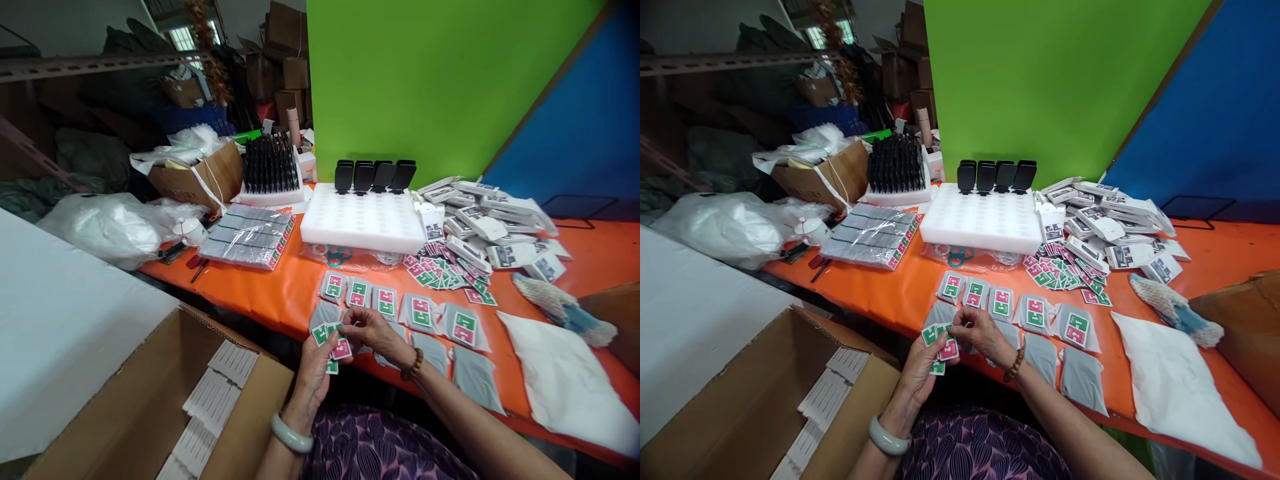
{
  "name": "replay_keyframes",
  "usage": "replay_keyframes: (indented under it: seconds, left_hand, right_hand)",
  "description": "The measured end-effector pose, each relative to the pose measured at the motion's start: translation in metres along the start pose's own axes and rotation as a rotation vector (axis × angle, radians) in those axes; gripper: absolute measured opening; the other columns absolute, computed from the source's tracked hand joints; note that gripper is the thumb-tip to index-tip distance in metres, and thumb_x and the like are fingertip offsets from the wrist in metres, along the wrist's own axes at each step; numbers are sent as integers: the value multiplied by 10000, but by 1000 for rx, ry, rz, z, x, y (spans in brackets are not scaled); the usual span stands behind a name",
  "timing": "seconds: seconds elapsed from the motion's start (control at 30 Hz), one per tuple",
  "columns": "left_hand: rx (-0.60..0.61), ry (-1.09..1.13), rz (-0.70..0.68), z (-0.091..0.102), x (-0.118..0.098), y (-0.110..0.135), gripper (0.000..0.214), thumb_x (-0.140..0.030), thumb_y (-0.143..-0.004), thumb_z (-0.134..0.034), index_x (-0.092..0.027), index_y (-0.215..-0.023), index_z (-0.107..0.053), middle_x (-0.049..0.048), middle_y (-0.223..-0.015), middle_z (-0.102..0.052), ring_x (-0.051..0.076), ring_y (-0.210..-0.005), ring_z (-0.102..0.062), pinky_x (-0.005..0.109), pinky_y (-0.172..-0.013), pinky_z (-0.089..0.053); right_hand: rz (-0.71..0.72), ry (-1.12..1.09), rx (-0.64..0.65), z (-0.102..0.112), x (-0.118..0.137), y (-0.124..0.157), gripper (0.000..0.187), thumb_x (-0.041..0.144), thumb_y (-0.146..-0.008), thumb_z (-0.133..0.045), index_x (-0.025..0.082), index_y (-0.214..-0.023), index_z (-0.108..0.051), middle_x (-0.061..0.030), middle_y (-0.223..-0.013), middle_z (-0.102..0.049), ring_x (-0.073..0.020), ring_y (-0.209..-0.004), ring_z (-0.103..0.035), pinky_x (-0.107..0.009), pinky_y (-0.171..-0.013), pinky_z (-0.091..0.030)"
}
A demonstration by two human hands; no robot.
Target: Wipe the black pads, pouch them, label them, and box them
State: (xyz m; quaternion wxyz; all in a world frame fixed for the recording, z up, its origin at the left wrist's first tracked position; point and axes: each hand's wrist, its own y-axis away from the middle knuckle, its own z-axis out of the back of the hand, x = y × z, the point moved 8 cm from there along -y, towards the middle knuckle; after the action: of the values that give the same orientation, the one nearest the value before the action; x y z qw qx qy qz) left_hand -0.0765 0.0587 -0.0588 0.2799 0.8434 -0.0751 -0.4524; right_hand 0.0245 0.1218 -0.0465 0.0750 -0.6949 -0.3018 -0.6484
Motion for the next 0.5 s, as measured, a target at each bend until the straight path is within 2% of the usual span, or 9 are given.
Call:
replay_keyframes:
  seconds: [0.13, 0.27, 0.4, 0.5]
  left_hand:
    - [-6, 40, 15, 3, 3, 5, 470, -411, -633, -816, -99, -954, -671, 97, -811, -739, 206, -694, -702, 245, -536, -564]
    - [-63, 52, 4, 14, 1, 8, 423, -306, -588, -854, -99, -909, -671, 91, -795, -743, 193, -663, -699, 233, -526, -560]
    - [-135, 17, -11, 27, 2, 8, 398, -285, -589, -843, -88, -886, -667, 88, -756, -739, 194, -625, -696, 237, -499, -557]
    - [-198, -73, -78, 37, 3, 7, 387, -316, -603, -827, -85, -863, -659, 77, -728, -731, 194, -602, -692, 250, -497, -562]
  right_hand:
    - [-11, -81, -40, 0, -10, 1, 318, 438, -688, -707, 195, -688, -501, 74, -468, -502, -66, -388, -411, -193, -403, -314]
    - [-38, -99, -60, -3, -9, 0, 323, 449, -703, -676, 210, -685, -459, 76, -424, -499, -57, -336, -356, -184, -354, -255]
    - [-21, -43, -65, -10, -7, -1, 264, 374, -685, -671, 217, -744, -467, 82, -468, -513, -71, -346, -404, -187, -337, -281]
    - [12, 35, -77, -13, -7, -1, 213, 294, -666, -663, 214, -753, -485, 80, -519, -523, -77, -382, -452, -186, -351, -316]
